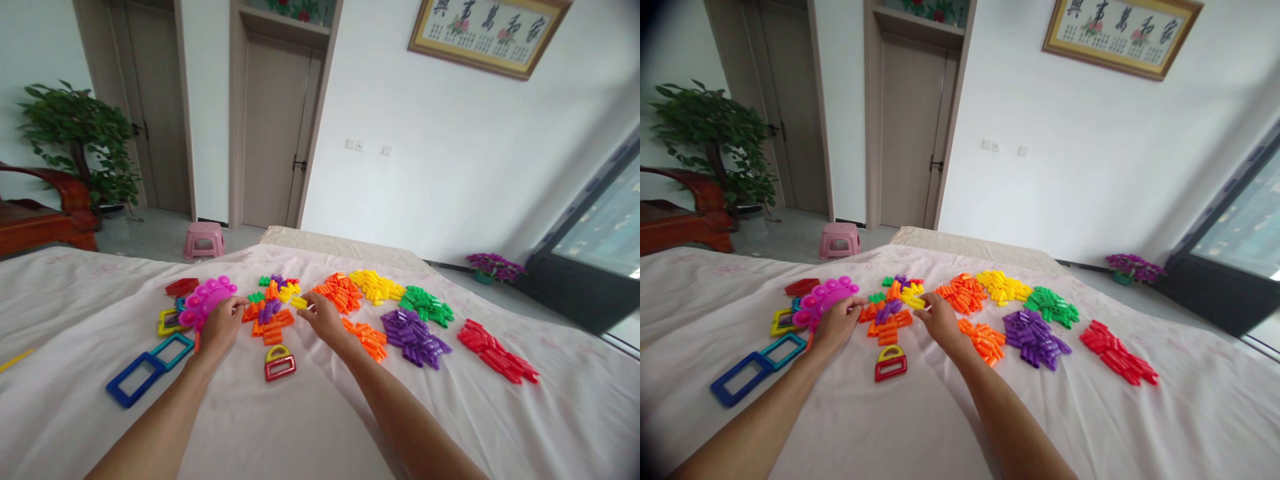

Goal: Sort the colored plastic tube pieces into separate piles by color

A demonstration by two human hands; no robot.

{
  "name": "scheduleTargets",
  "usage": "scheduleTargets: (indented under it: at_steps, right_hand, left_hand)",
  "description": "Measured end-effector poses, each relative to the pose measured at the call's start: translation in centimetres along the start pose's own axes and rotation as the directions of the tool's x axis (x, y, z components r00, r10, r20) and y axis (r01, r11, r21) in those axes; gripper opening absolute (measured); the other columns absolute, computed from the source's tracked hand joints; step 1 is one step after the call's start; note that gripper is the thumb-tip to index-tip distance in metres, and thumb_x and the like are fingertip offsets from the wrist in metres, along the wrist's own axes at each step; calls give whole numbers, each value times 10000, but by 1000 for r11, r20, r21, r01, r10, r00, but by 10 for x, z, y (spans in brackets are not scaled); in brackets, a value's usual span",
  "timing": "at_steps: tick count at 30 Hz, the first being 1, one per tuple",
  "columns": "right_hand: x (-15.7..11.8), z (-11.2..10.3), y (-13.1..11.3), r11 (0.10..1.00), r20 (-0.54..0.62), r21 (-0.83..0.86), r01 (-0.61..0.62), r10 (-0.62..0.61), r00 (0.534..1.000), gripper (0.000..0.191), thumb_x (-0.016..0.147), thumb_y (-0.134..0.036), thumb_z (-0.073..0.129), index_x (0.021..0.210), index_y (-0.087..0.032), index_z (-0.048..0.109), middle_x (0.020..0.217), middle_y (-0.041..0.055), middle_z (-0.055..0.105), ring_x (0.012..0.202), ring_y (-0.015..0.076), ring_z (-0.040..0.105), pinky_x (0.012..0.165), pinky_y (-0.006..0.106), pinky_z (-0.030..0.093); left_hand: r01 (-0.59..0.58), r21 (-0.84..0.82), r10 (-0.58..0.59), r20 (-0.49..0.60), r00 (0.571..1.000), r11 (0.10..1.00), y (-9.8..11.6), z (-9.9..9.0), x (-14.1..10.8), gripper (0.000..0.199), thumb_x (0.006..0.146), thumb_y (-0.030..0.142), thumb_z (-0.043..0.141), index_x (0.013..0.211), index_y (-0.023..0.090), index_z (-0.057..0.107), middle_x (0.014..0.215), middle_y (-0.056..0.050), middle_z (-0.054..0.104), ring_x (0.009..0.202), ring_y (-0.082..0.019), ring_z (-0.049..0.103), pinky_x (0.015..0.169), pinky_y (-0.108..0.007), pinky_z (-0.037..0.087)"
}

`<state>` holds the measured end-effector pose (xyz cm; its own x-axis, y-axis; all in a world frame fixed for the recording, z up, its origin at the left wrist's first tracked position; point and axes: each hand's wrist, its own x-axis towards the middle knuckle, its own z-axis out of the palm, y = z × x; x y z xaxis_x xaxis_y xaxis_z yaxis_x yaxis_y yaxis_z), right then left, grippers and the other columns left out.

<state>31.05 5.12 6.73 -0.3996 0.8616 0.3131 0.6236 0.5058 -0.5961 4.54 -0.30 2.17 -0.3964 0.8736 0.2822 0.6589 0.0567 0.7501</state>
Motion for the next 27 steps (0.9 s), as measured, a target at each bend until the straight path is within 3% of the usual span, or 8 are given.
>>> scheduleTargets:
  at_steps: [3, 6, 12, 16, 19, 21, 25, 27]
  right_hand:
    - [1, -34, 16, 997, -60, -56, -46, 42, 997, 270, 851, -316, 689, 1102, -218, 705, 891, 11, 713, 773, 156, 641, 697, 251, 441]
    - [6, -67, 46, 964, -156, -154, -218, 194, 969, 355, 838, -360, 685, 1155, -201, 699, 813, 14, 705, 722, 168, 643, 645, 256, 424]
    - [25, -121, 120, 875, -373, -151, -459, 380, 847, 437, 830, -301, 642, 1232, -132, 671, 910, 72, 749, 830, 198, 697, 718, 266, 481]
    - [31, -139, 139, 838, -462, -97, -536, 439, 771, 527, 820, -176, 583, 1342, -106, 601, 1015, 117, 762, 962, 226, 707, 797, 287, 505]
    - [34, -131, 131, 864, -429, -99, -494, 411, 804, 484, 828, -135, 552, 1304, -117, 634, 1059, 114, 761, 989, 214, 706, 846, 289, 509]
    - [35, -116, 116, 902, -369, -109, -417, 353, 860, 403, 841, -136, 550, 1218, -147, 691, 1065, 87, 763, 977, 194, 707, 864, 275, 508]
    - [37, -71, 73, 978, -167, -163, -132, 105, 980, 295, 854, -132, 559, 1064, -197, 755, 1042, 50, 765, 974, 190, 700, 879, 280, 507]
    - [38, -47, 51, 981, -42, -194, 17, -26, 999, 316, 861, -111, 548, 1091, -190, 748, 1084, 63, 752, 1013, 195, 686, 908, 288, 498]
  left_hand:
    - [11, 11, -11, 9, 1000, 1000, -1, 0, 0, 282, 902, 284, 466, 1037, 237, 709, 1118, -36, 753, 1012, -189, 683, 843, -257, 479]
    - [29, 16, -29, 19, 999, 999, -1, 1, 1, 265, 899, 289, 477, 1027, 241, 704, 1133, -31, 751, 1024, -189, 680, 843, -254, 476]
    - [40, 28, -41, 34, 999, 999, -3, 3, 1, 275, 889, 310, 493, 1048, 249, 708, 1136, -30, 751, 1009, -200, 681, 838, -265, 479]
    - [34, 28, -35, 34, 999, 999, -1, 2, 0, 280, 891, 322, 489, 1046, 248, 710, 1138, -28, 750, 1016, -195, 681, 846, -258, 476]
    - [55, 49, -57, 28, 998, 997, 2, 0, -1, 287, 900, 336, 475, 1040, 259, 714, 1134, -19, 750, 973, -196, 687, 814, -264, 480]
    - [46, 53, -48, 30, 998, 998, 3, 0, -1, 283, 898, 322, 472, 1030, 255, 714, 1121, -22, 753, 971, -194, 688, 812, -260, 479]
    - [33, 46, -34, 25, 999, 998, 1, 0, 0, 267, 891, 298, 483, 1018, 252, 712, 1127, -22, 751, 1011, -188, 680, 843, -248, 473]
    - [27, 37, -28, 23, 999, 999, -1, 1, 1, 264, 889, 291, 488, 1018, 250, 714, 1125, -23, 752, 1018, -184, 678, 844, -242, 474]
